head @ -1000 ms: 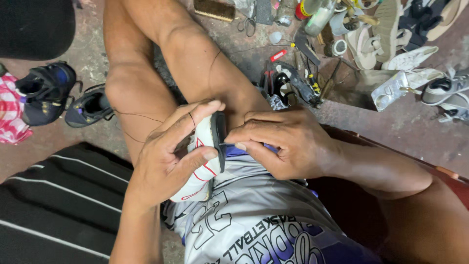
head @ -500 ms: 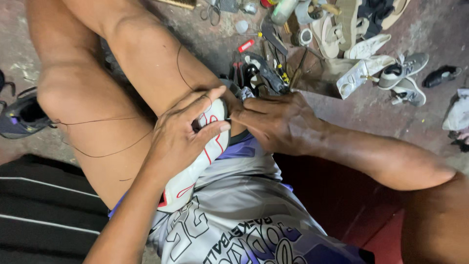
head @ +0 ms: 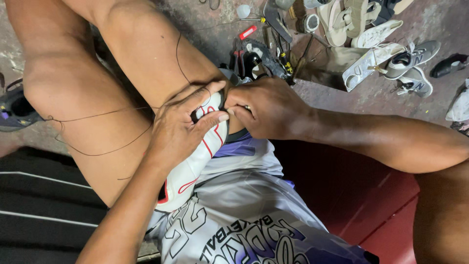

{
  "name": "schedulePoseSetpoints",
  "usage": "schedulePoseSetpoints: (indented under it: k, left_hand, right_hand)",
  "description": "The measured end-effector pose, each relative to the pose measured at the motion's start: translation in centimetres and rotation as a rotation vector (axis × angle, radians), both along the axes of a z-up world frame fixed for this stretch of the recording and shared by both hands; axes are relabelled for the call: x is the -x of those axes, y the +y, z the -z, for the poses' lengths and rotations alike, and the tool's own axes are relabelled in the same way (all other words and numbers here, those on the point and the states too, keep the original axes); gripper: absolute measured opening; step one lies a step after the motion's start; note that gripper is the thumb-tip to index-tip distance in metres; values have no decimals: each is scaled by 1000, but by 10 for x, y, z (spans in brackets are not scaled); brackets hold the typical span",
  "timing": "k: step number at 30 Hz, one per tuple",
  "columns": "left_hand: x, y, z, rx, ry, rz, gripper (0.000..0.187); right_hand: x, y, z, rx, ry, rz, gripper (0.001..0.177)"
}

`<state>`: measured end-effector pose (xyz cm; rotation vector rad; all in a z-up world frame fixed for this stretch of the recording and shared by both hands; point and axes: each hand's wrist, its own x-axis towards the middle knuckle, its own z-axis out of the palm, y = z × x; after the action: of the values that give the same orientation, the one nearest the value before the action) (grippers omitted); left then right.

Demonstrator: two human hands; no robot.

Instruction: The person is sitting on the floor and sewing a white and red sneaker using a needle and thread. They repeatedly push the needle through the shoe's sole and pull the thread to secure the stitching.

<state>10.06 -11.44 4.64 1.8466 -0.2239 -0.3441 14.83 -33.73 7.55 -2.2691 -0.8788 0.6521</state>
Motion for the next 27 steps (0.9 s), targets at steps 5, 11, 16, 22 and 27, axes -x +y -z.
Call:
schedulePoseSetpoints:
  k: [5,11,16,22,27]
  left_hand:
    - [-1,-3,-5,-22,-3,9,49]
    - [12,6,-5,8,-87,-135,43]
    - [102,101,6,565,157,-695,14]
    - [253,165,6,640,338,-1098,31]
    - [273,141,18,-285,690,-809,30]
  right_hand:
    - [9,6,6,149,-265,-214,11]
    - [6,-14,-18,6,-115,-115,10]
    - [11,-36,-15,-100,204,23,14]
    - [22,-46,7,-103,285,215,13]
    - [23,-64,22,-58,237,239,14]
